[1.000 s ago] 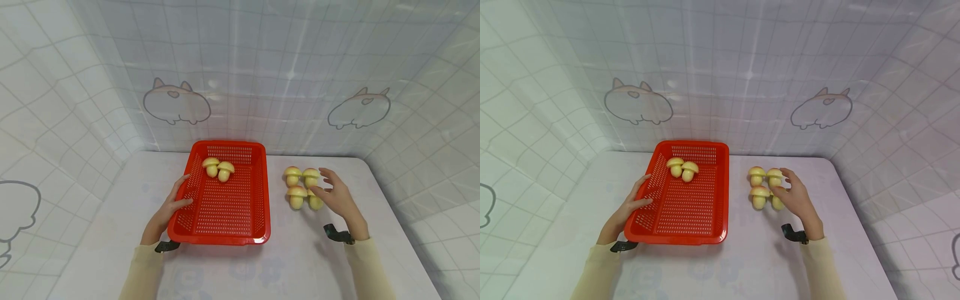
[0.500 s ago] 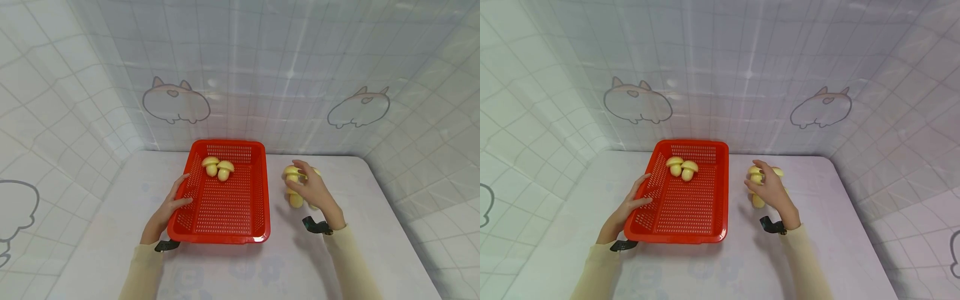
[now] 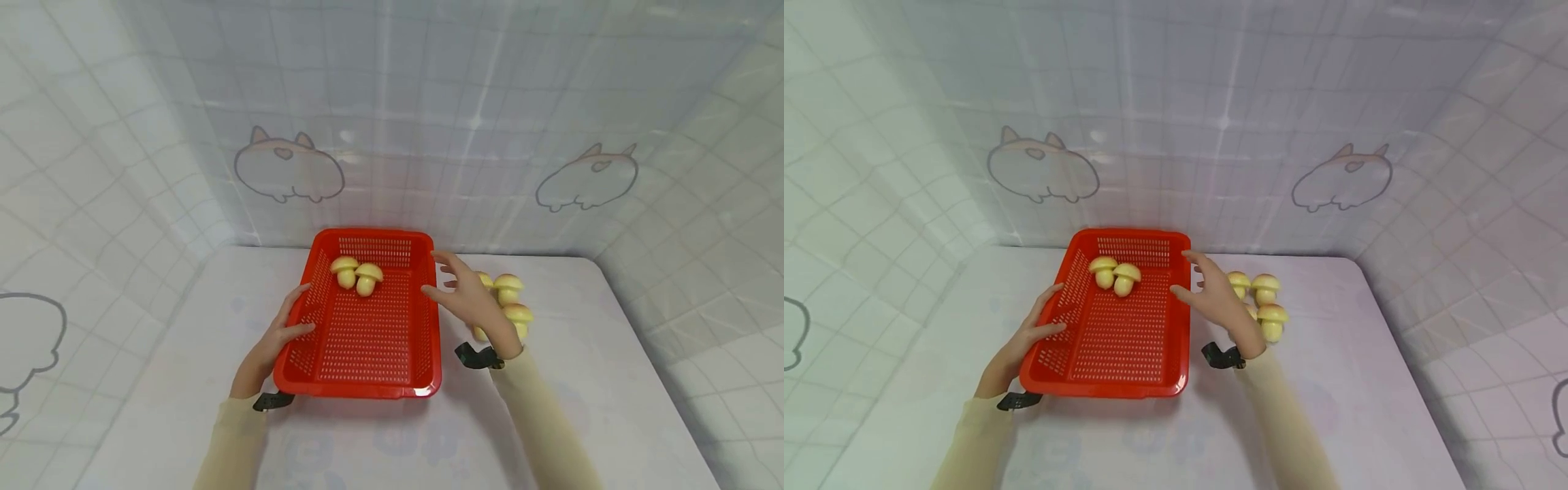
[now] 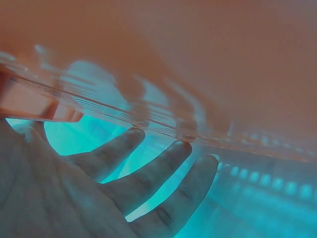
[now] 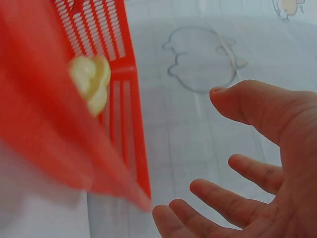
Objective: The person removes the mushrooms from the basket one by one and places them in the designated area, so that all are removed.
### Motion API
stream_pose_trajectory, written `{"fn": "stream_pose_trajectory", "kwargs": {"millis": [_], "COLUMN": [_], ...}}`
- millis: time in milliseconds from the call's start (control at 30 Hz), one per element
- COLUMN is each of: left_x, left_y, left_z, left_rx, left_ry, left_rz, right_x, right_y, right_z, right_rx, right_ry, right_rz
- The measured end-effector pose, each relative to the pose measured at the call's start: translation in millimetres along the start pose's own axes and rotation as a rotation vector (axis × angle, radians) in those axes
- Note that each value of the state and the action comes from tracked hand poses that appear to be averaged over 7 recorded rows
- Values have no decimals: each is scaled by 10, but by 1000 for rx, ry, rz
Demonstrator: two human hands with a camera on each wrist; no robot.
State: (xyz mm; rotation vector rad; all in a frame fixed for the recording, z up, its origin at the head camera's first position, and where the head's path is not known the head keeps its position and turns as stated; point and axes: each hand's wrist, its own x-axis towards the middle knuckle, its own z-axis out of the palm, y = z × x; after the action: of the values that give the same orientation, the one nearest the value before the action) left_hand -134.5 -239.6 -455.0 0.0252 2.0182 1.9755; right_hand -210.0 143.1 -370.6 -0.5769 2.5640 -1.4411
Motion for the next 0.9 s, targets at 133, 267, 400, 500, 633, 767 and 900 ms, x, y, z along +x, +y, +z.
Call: {"fn": "stream_pose_trajectory", "kwargs": {"millis": [133,267,400,500,633,767,900], "left_x": [14,5,17,21,27,23,15], "left_y": [32,27,29,33,36,41,54], "left_z": [-2,-2,-9,-9,-6,-7,-2], "left_rx": [4,5,-1,-1,-2,-3,-2], "left_ry": [-6,-2,1,-1,-6,-7,1], "left_rz": [-2,2,-2,-5,-3,-7,-22], "right_x": [122,243,373,462,564,651,730], "right_y": [-86,-179,-253,-282,-290,-277,-239], "right_z": [121,263,390,479,582,675,757], "right_rx": [-7,-38,-30,18,58,51,53], "right_ry": [-27,-59,-89,-87,-61,-69,-87], "right_rz": [-17,-32,-41,-22,19,43,61]}}
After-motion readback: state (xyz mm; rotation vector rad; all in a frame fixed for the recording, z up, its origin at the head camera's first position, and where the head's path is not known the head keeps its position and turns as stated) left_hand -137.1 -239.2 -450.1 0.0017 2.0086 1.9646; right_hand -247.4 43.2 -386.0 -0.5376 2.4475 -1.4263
